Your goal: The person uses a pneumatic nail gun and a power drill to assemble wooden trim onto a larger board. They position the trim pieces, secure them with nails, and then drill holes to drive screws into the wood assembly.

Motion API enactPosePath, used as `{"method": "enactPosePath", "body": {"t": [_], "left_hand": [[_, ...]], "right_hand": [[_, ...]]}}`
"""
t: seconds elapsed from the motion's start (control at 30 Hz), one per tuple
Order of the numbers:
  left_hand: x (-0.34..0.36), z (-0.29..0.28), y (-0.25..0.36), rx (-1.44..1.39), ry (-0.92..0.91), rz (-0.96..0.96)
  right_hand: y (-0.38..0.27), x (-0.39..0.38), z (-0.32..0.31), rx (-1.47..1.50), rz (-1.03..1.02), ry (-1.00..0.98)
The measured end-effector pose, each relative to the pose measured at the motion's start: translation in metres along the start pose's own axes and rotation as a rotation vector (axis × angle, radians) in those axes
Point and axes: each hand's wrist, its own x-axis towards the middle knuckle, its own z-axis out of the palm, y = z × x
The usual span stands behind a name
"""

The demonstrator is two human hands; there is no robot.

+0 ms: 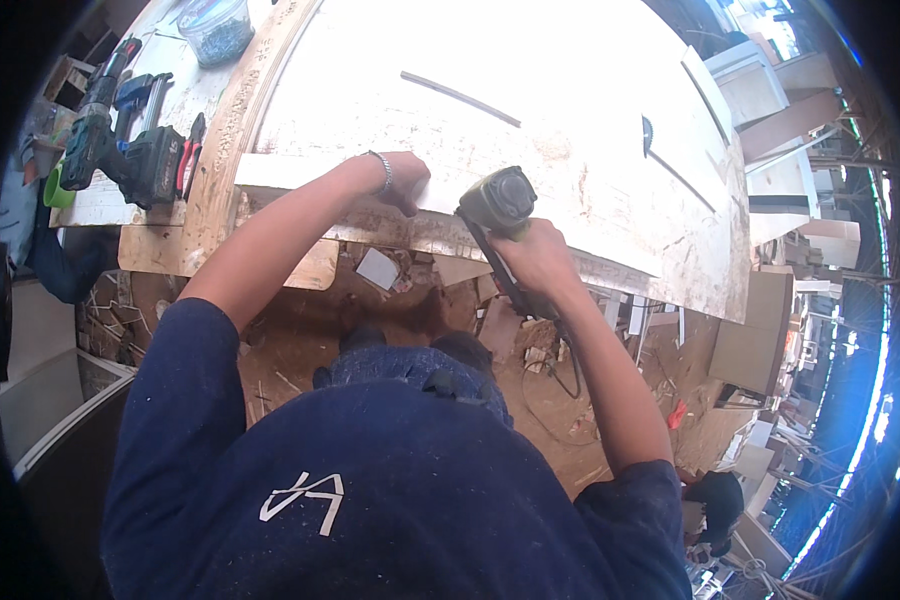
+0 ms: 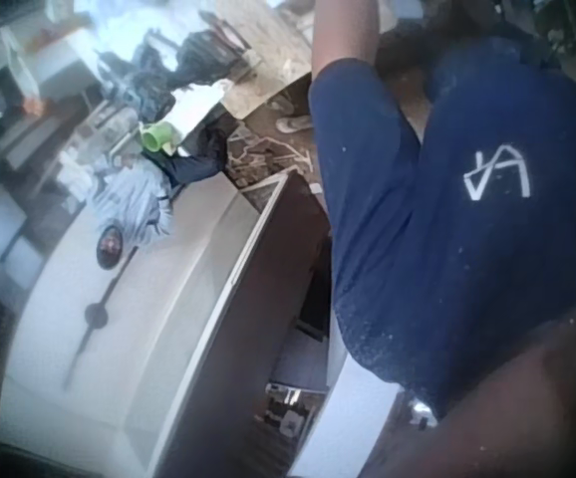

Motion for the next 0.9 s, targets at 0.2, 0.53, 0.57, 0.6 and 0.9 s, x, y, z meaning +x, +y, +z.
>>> {"method": "enactPosePath", "body": {"t": [0.2, 0.53, 0.57, 0.6, 0.9], "left_hand": [[0.008, 0.004, 0.003, 0.025, 0.002, 0.024], [-0.041, 0.021, 0.006, 0.144, 0.278, 0.102], [-0.053, 0.028, 0.000, 0.171, 0.366, 0.129], [-0.065, 0.035, -0.007, 0.196, 0.456, 0.151], [-0.166, 0.032, -0.084, 0.343, 0.631, 0.069]], "right_hand": [[0.006, -0.005, 0.001, -0.142, -0.018, 0.048], [0.008, -0.024, 0.019, -0.016, -0.006, 0.121], [0.013, -0.022, 0.023, 0.010, 0.003, 0.124], [0.021, -0.018, 0.026, 0.033, 0.008, 0.123], [0.014, -0.018, 0.020, -0.006, -0.013, 0.138]]}}
